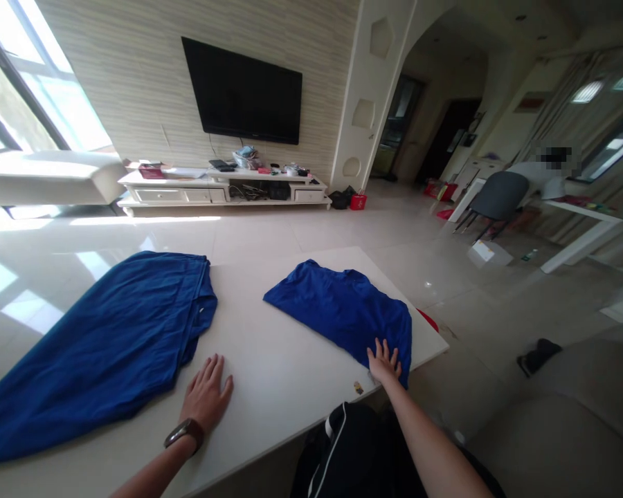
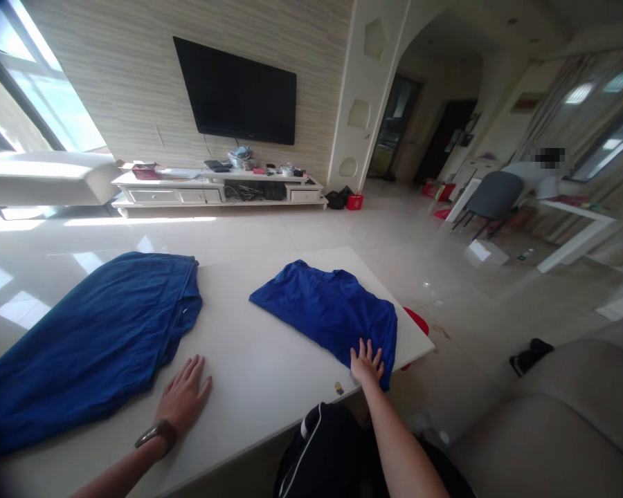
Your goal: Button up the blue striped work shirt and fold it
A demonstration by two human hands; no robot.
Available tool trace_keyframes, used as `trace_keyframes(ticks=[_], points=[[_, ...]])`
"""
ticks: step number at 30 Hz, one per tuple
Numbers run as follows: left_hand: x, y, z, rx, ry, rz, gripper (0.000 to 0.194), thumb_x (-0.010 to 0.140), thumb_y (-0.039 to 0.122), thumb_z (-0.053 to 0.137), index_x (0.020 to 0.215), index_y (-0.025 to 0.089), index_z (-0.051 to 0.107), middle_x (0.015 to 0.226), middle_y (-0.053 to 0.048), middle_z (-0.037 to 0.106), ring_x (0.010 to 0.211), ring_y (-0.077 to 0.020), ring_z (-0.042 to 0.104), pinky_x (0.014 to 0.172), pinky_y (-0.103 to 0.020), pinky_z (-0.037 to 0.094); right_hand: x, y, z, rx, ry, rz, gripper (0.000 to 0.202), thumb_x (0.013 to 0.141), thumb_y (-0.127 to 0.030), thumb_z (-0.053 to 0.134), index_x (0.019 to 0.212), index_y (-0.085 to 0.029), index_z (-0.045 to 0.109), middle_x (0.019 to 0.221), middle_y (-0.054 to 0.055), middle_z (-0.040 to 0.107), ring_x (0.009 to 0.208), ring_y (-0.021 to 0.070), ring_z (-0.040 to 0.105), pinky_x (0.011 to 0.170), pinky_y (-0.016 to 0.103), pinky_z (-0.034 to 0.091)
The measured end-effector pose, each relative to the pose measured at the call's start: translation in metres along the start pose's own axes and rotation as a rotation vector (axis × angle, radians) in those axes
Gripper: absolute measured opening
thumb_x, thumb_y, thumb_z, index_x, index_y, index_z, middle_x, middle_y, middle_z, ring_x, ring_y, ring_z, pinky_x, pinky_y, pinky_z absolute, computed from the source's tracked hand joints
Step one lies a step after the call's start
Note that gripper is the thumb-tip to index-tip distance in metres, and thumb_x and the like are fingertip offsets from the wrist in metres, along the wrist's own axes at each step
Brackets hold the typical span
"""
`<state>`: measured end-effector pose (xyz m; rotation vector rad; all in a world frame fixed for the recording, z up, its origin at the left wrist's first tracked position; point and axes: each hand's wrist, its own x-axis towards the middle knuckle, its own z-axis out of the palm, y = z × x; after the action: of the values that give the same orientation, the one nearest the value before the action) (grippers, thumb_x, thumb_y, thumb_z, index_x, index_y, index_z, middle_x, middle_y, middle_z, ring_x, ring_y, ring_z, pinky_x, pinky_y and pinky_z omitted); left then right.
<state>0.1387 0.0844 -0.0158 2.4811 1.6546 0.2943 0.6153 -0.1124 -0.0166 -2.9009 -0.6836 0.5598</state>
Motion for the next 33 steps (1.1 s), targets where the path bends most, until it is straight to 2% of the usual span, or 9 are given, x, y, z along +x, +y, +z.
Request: trace_keyframes(ticks=[5, 7, 10, 13, 16, 18, 22, 26, 33], points=[[0.003, -0.002, -0.004, 0.022, 0.006, -0.026, 0.068, 0.097, 0.042, 0.037, 0.157, 0.011, 0.044, 0.165, -0.012, 0.039, 0.156, -0.0254, 0.029, 0.124, -0.044, 0.029, 0.041, -0.027, -0.024, 0.069, -0.005, 0.103, 0.074, 0.1, -0.06, 0.018, 0.167, -0.03, 0.006, 0.175, 0.007, -0.003, 0.158, 0.0404, 0.002, 0.119, 0.065, 0.015], [0.003, -0.002, -0.005, 0.021, 0.0, -0.027, 0.067, 0.097, 0.041, 0.037, 0.156, 0.011, 0.045, 0.165, -0.012, 0.039, 0.155, -0.0251, 0.029, 0.123, -0.044, 0.03, 0.049, -0.034, -0.033, 0.092, 0.001, 0.101, 0.076, 0.1, -0.061, 0.021, 0.167, -0.03, 0.005, 0.174, 0.009, -0.004, 0.158, 0.0417, 0.003, 0.118, 0.067, 0.017], [0.002, 0.0, -0.006, 0.021, -0.007, -0.042, 0.066, 0.097, 0.042, 0.036, 0.156, 0.012, 0.045, 0.166, -0.01, 0.038, 0.155, -0.0251, 0.03, 0.122, -0.045, 0.031, 0.043, -0.039, -0.03, 0.023, 0.07, -0.11, 0.068, 0.1, -0.058, 0.027, 0.164, -0.044, 0.012, 0.175, -0.003, -0.006, 0.158, 0.0389, -0.003, 0.118, 0.068, 0.016], [0.001, 0.001, -0.006, 0.021, 0.0, -0.034, 0.067, 0.097, 0.041, 0.036, 0.156, 0.01, 0.044, 0.166, -0.011, 0.038, 0.156, -0.0251, 0.029, 0.124, -0.045, 0.029, 0.028, -0.038, -0.01, -0.113, 0.097, -0.312, 0.06, 0.101, -0.055, 0.024, 0.161, -0.05, 0.019, 0.174, -0.011, -0.001, 0.159, 0.037, -0.006, 0.118, 0.072, 0.013], [0.001, 0.001, -0.006, 0.021, 0.004, -0.015, 0.067, 0.096, 0.039, 0.038, 0.155, 0.007, 0.045, 0.165, -0.014, 0.038, 0.155, -0.0258, 0.029, 0.125, -0.044, 0.027, 0.024, -0.039, 0.005, -0.153, 0.061, -0.268, 0.064, 0.101, -0.061, 0.018, 0.163, -0.047, 0.011, 0.174, -0.011, -0.005, 0.158, 0.0382, -0.007, 0.119, 0.072, 0.01], [0.001, 0.0, -0.005, 0.025, 0.005, -0.013, 0.067, 0.096, 0.038, 0.038, 0.155, 0.007, 0.045, 0.165, -0.014, 0.038, 0.155, -0.0261, 0.029, 0.125, -0.044, 0.028, 0.031, -0.043, 0.006, -0.151, 0.05, -0.239, 0.068, 0.1, -0.064, 0.017, 0.164, -0.046, 0.007, 0.173, -0.011, -0.008, 0.158, 0.0379, -0.009, 0.12, 0.072, 0.008], [0.001, 0.0, -0.006, 0.031, 0.01, -0.015, 0.067, 0.096, 0.038, 0.038, 0.156, 0.008, 0.044, 0.166, -0.013, 0.037, 0.156, -0.0253, 0.028, 0.124, -0.043, 0.028, 0.058, -0.055, -0.009, -0.109, 0.001, -0.186, 0.072, 0.097, -0.067, 0.022, 0.164, -0.044, 0.01, 0.174, -0.009, -0.008, 0.158, 0.0385, -0.009, 0.119, 0.073, 0.008], [-0.001, 0.0, -0.006, 0.017, 0.014, -0.007, 0.066, 0.096, 0.038, 0.039, 0.155, 0.009, 0.045, 0.165, -0.013, 0.039, 0.155, -0.0245, 0.029, 0.125, -0.043, 0.027, 0.089, -0.069, -0.025, -0.044, 0.01, -0.145, 0.076, 0.094, -0.067, 0.03, 0.164, -0.041, 0.016, 0.174, -0.006, -0.005, 0.157, 0.0429, -0.008, 0.116, 0.077, 0.01], [-0.001, 0.001, -0.006, -0.023, 0.04, -0.01, 0.065, 0.095, 0.035, 0.044, 0.155, 0.011, 0.045, 0.164, -0.014, 0.04, 0.155, -0.0245, 0.031, 0.125, -0.043, 0.026, 0.128, -0.094, -0.031, 0.051, 0.039, -0.124, 0.078, 0.091, -0.069, 0.034, 0.164, -0.041, 0.021, 0.175, -0.004, -0.001, 0.156, 0.046, -0.008, 0.115, 0.08, 0.008]])
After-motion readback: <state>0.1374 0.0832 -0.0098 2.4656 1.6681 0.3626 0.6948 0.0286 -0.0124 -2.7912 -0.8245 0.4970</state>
